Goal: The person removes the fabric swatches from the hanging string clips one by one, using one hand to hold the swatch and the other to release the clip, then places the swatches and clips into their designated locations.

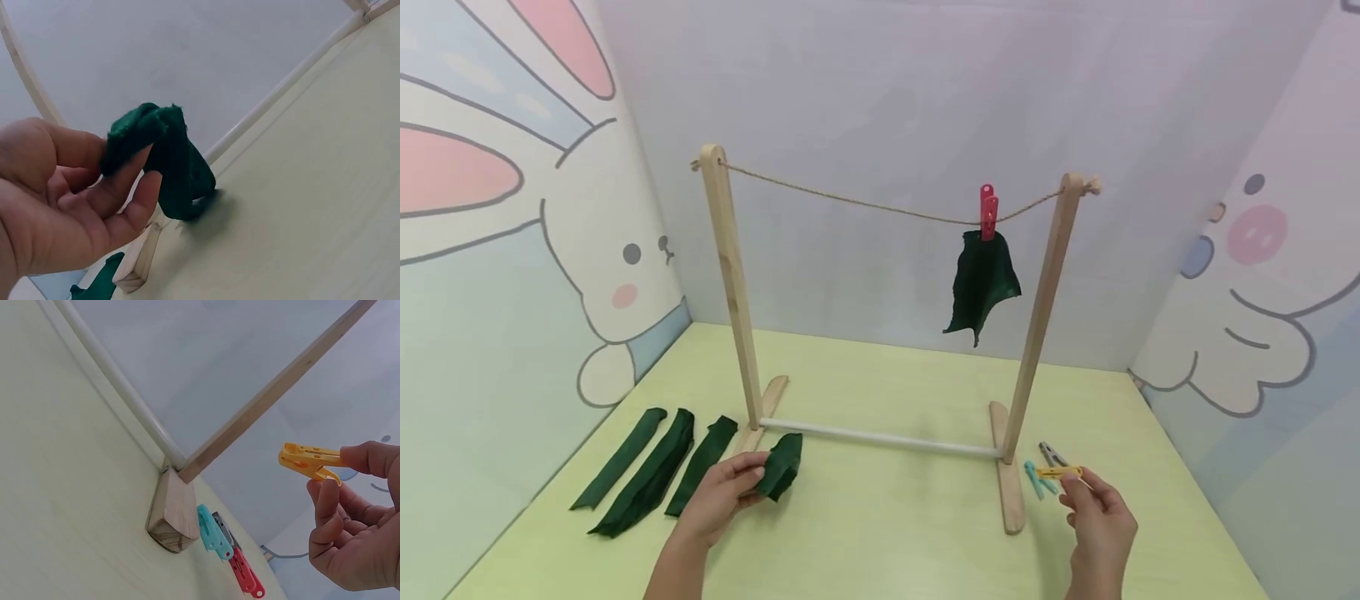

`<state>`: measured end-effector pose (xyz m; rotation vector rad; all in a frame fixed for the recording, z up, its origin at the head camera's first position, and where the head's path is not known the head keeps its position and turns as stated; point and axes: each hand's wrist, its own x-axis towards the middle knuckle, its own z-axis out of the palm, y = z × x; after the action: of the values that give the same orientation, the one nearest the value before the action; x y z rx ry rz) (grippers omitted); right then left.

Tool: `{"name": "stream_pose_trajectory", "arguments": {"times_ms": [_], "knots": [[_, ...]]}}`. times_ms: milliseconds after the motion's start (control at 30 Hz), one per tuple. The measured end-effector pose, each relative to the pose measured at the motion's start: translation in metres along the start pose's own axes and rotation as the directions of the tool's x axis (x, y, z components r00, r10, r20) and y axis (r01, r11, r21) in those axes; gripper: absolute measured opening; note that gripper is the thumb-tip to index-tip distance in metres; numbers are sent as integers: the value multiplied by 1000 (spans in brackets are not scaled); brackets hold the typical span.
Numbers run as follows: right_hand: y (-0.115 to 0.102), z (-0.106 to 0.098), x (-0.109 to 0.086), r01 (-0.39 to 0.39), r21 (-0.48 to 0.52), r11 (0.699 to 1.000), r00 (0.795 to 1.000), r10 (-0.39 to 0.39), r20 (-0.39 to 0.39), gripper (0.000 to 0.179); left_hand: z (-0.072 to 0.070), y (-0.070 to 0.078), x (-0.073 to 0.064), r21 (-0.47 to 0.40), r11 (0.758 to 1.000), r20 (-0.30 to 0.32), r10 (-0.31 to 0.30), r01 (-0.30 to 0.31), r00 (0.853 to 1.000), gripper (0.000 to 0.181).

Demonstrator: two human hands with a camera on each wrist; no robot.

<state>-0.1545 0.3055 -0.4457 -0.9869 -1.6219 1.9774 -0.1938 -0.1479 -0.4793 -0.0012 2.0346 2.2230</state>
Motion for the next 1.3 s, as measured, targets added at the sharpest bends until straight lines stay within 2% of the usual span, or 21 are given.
{"name": "stream_pose_trajectory", "arguments": {"times_ms": [100, 233, 400, 600, 733, 833, 933, 1033, 1133, 1300], "knots": [[0, -2, 2, -18, -42, 999, 1000, 18, 9, 17, -7, -1, -5, 80, 996, -91, -39, 47, 995, 27], [1, -7, 4, -36, -96, 995, 999, 38, 20, 21, -18, -2, -14, 199, 973, -137, -92, 118, 986, 25], [3, -10, 9, -40, -178, 983, 998, 46, 34, 23, -26, -1, -22, 331, 927, -137, -140, 178, 981, 22], [7, -11, 16, -53, -284, 957, 995, 75, 68, 34, -33, 0, -27, 427, 884, -111, -160, 193, 981, 14], [9, -13, 19, -64, -303, 951, 991, 97, 92, 41, -37, -1, -28, 482, 850, -109, -183, 213, 977, 10], [11, -14, 21, -66, -322, 945, 988, 107, 111, 48, -35, -4, -27, 462, 859, -121, -187, 222, 975, 10], [14, -15, 24, -62, -352, 934, 985, 113, 127, 56, -30, -8, -25, 399, 891, -140, -175, 217, 975, 9], [17, -15, 27, -65, -374, 925, 983, 125, 137, 60, -25, -10, -23, 357, 910, -150, -166, 210, 975, 9], [20, -15, 30, -66, -384, 921, 980, 133, 150, 64, -24, -9, -24, 355, 908, -154, -176, 221, 972, 9], [26, -17, 35, -80, -406, 911, 978, 151, 145, 58, -30, -6, -28, 409, 879, -106, -222, 246, 969, 10]]}}
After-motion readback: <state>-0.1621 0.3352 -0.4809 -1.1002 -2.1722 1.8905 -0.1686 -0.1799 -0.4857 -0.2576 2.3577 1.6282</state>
